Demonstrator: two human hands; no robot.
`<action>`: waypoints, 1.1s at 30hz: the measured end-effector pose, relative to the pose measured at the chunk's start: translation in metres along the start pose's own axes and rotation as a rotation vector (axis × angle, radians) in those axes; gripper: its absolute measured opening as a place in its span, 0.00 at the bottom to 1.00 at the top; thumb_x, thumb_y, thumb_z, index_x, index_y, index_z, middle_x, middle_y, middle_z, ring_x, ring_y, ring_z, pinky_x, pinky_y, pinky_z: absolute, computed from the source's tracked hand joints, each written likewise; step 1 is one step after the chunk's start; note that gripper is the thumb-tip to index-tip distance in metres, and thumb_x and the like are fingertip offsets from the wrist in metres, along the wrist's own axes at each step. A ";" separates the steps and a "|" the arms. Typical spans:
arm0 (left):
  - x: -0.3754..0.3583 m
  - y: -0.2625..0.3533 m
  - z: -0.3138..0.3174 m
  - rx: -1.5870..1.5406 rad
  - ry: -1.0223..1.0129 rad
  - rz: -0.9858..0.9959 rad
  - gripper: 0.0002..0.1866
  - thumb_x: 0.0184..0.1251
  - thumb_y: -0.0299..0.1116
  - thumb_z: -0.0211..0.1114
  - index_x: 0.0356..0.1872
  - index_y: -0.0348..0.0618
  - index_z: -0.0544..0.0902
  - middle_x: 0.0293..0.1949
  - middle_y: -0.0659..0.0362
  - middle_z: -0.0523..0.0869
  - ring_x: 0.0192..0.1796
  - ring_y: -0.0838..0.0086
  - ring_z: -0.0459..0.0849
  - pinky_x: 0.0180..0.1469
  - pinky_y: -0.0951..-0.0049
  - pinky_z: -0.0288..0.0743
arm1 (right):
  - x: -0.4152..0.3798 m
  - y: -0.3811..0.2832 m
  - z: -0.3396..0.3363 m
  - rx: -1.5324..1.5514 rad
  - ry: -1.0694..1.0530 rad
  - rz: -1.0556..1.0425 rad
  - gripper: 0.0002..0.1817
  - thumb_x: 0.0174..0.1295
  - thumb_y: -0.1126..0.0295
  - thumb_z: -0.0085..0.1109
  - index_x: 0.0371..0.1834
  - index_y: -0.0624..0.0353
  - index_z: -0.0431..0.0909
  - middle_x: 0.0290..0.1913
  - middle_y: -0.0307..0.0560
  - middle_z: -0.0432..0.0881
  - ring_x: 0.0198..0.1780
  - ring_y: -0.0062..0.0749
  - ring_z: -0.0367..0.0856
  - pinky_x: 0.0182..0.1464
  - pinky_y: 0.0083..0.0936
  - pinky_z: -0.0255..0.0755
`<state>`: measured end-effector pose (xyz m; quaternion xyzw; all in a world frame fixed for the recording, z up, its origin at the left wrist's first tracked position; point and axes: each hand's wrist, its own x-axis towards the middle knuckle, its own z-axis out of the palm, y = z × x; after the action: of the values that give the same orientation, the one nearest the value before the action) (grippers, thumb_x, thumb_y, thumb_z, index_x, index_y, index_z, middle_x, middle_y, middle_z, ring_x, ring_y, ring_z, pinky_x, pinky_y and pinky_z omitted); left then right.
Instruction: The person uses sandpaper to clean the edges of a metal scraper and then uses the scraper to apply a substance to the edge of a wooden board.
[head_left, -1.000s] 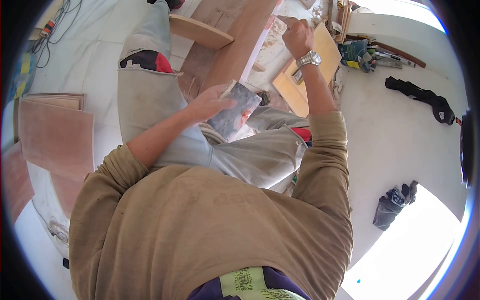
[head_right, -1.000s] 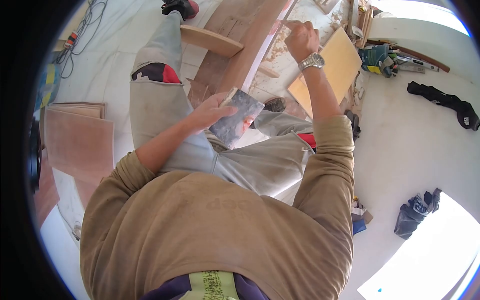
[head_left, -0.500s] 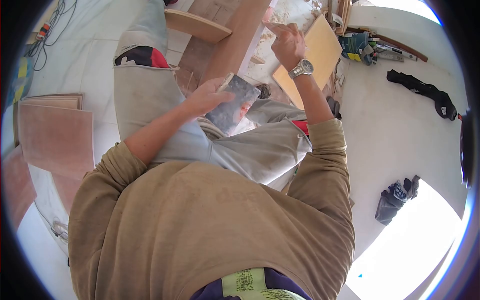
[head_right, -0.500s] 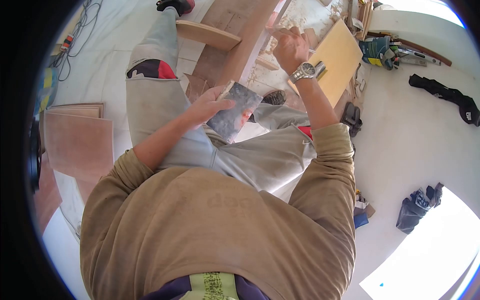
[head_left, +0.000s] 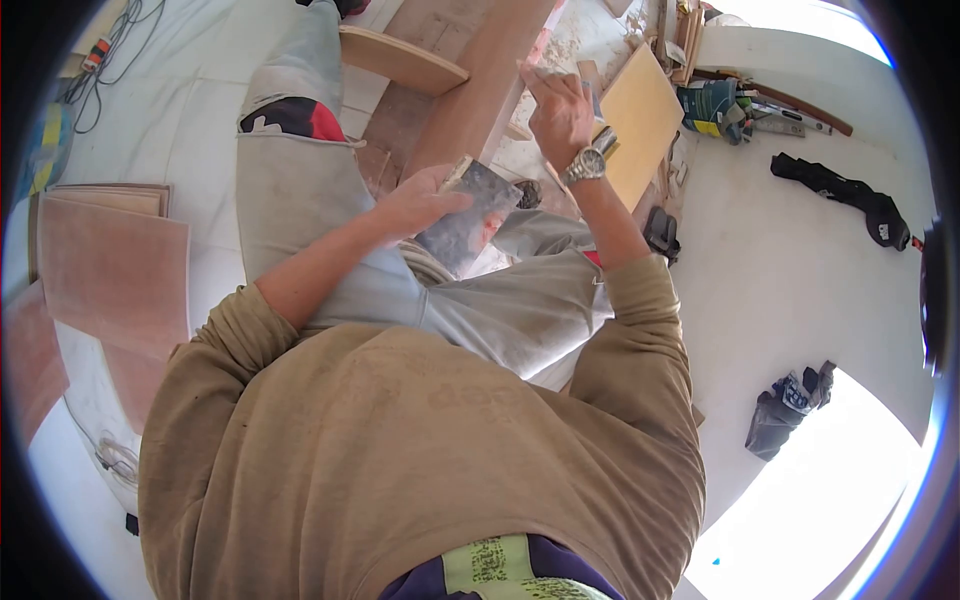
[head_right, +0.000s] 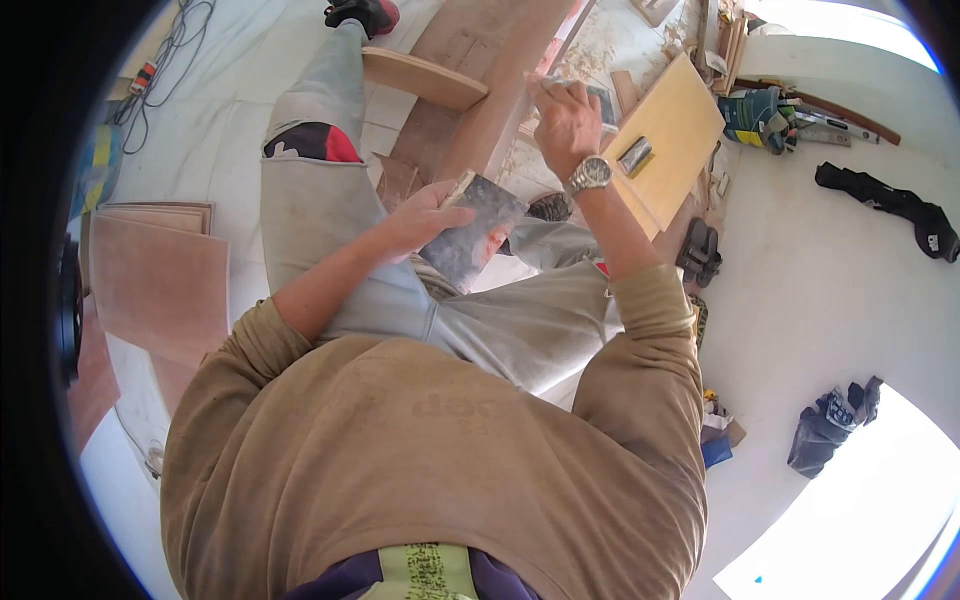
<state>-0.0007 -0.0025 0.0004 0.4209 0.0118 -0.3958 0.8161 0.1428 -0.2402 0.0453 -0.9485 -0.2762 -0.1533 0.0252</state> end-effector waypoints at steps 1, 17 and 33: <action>0.000 -0.002 0.000 -0.009 -0.003 -0.003 0.19 0.75 0.31 0.66 0.64 0.38 0.81 0.50 0.61 0.88 0.47 0.81 0.86 0.52 0.73 0.81 | -0.003 -0.004 -0.006 0.006 -0.023 0.006 0.29 0.56 0.80 0.57 0.61 0.43 0.89 0.50 0.32 0.91 0.51 0.34 0.82 0.54 0.37 0.73; 0.000 0.002 0.004 0.054 0.007 0.022 0.18 0.74 0.30 0.64 0.63 0.39 0.82 0.50 0.62 0.88 0.46 0.80 0.86 0.52 0.72 0.81 | 0.011 0.002 -0.023 -0.022 -0.091 0.043 0.30 0.53 0.81 0.59 0.58 0.41 0.91 0.52 0.34 0.92 0.51 0.36 0.83 0.54 0.36 0.73; 0.002 -0.004 -0.001 0.034 -0.023 -0.017 0.20 0.74 0.32 0.65 0.64 0.41 0.82 0.52 0.60 0.88 0.50 0.77 0.86 0.56 0.69 0.80 | 0.048 0.036 -0.021 -0.161 -0.124 0.070 0.27 0.55 0.79 0.62 0.59 0.42 0.91 0.54 0.34 0.92 0.54 0.36 0.82 0.56 0.37 0.72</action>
<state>-0.0020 -0.0043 -0.0037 0.4299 -0.0007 -0.4078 0.8055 0.1943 -0.2487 0.0810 -0.9642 -0.2307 -0.1150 -0.0631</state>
